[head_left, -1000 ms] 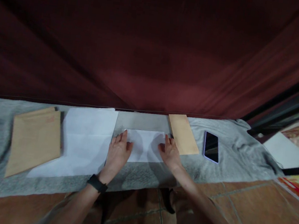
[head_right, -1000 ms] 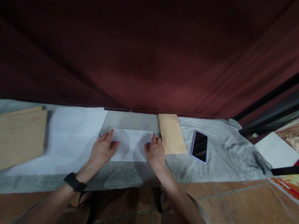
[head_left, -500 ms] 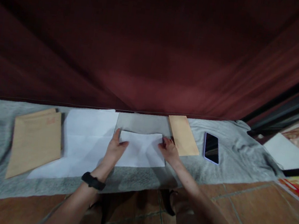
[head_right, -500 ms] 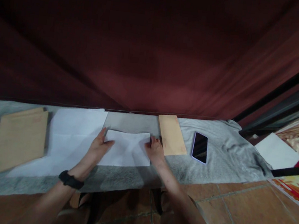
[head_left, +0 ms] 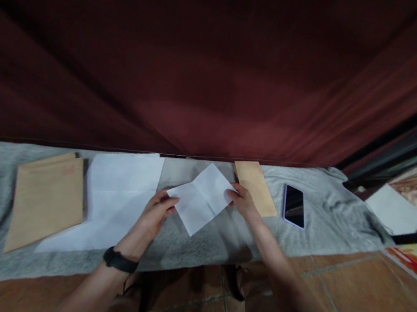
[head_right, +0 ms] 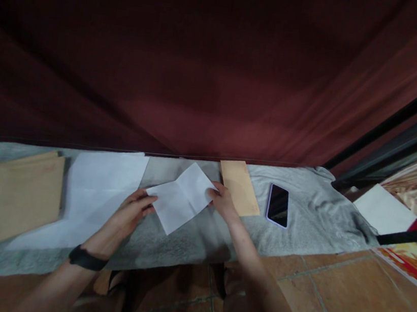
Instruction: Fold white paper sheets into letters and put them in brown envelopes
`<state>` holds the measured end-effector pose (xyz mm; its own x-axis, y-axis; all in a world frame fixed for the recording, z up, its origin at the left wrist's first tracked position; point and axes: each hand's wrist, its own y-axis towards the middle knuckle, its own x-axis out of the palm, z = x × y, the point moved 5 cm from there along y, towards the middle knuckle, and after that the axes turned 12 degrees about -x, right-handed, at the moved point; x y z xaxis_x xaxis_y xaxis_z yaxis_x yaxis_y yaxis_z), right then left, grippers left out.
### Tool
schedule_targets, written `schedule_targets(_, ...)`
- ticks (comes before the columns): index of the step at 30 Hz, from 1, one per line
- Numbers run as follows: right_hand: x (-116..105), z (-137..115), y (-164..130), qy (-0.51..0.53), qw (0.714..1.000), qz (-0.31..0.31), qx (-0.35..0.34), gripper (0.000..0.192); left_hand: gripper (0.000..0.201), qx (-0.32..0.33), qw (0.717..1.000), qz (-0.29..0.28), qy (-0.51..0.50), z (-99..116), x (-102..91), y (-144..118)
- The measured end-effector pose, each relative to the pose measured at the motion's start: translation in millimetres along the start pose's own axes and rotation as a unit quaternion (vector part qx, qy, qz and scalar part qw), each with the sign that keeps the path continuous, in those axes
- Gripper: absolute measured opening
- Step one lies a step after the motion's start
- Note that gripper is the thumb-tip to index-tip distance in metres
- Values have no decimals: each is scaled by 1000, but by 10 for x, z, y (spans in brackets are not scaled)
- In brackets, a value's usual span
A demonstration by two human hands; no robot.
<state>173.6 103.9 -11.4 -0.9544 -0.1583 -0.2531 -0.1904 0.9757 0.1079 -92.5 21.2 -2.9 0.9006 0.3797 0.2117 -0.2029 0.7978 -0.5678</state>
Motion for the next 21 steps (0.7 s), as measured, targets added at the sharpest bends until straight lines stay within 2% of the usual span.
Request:
schedule_targets(5, -64, 7, 71, 47, 998, -21, 35, 20, 44, -18, 997, 26, 76, 46, -115, 51)
schedule_targets(9, -17, 38, 86, 21, 998, -51, 27, 26, 39, -52, 992, -22, 114, -39, -82, 15)
schedule_targets(12, 26, -1, 92, -100, 993, -45, -43, 31, 34, -78, 984, -78, 142, -128, -15, -44)
schedule_targets(16, 77, -165, 7, -283, 941, -18, -186, 47, 35, -98, 978, -95, 158, -200, 6, -95)
schedule_targets(18, 126, -216, -91, -310, 918, -47, -241, 52, 42, -113, 977, -87, 155, -219, -16, -107)
schedule_targets(21, 221, -226, -297, -302, 893, -154, -296, 60, 52, -135, 977, -86, 140, -250, -55, -109)
